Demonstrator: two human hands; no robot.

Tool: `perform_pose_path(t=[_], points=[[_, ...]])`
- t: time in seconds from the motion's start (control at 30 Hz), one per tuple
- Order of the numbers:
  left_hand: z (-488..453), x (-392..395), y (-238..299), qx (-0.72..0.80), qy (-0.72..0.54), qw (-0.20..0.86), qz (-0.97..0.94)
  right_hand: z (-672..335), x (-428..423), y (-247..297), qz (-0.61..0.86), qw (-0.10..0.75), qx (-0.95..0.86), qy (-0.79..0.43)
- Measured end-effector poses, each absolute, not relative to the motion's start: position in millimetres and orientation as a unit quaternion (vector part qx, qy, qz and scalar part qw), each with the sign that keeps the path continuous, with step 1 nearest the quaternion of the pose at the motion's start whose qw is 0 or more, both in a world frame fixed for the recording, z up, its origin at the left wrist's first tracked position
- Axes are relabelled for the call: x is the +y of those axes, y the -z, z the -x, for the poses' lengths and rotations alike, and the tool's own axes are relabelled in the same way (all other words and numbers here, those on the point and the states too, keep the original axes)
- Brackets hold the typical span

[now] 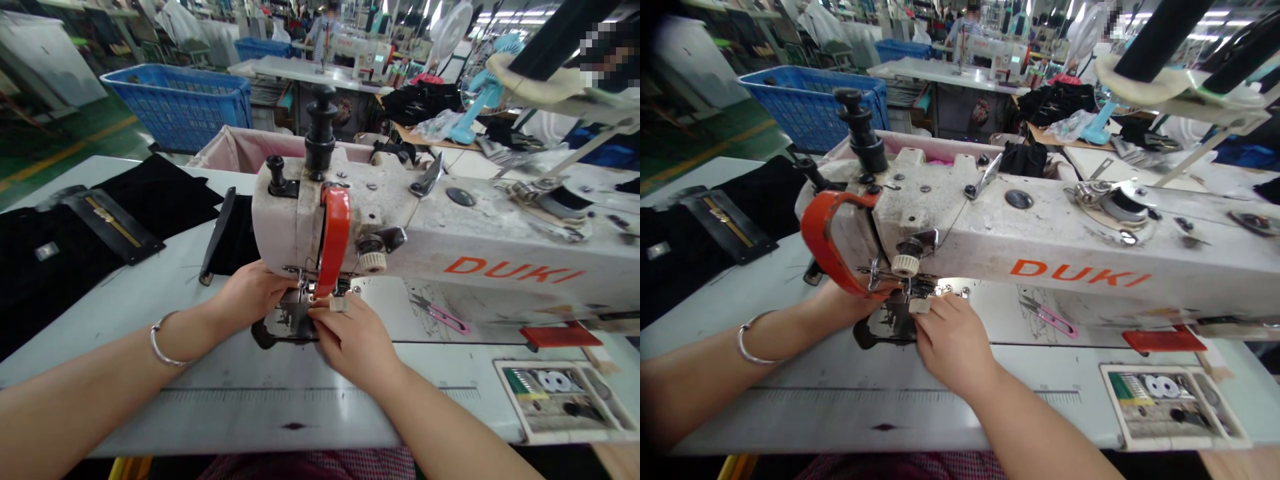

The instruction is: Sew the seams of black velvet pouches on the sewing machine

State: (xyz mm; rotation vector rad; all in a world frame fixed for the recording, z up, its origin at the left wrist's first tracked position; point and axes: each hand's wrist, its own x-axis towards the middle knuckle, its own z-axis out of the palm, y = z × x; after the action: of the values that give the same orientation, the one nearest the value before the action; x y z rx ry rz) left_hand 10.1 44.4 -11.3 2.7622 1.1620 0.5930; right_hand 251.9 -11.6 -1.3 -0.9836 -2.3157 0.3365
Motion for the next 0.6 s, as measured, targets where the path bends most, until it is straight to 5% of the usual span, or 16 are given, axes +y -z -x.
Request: perform_pose_path(t=[0.3, 0.6], points=[[-10, 15, -30, 0.4, -0.029, 0.0, -0.916, -266, -10, -11, 0.478, 0.184, -0.854, -0.09], [-20, -24, -29, 0.394, -0.068, 0.076, -0.913, -262, 3, 3, 0.465, 0.263, -0.843, -0.061]])
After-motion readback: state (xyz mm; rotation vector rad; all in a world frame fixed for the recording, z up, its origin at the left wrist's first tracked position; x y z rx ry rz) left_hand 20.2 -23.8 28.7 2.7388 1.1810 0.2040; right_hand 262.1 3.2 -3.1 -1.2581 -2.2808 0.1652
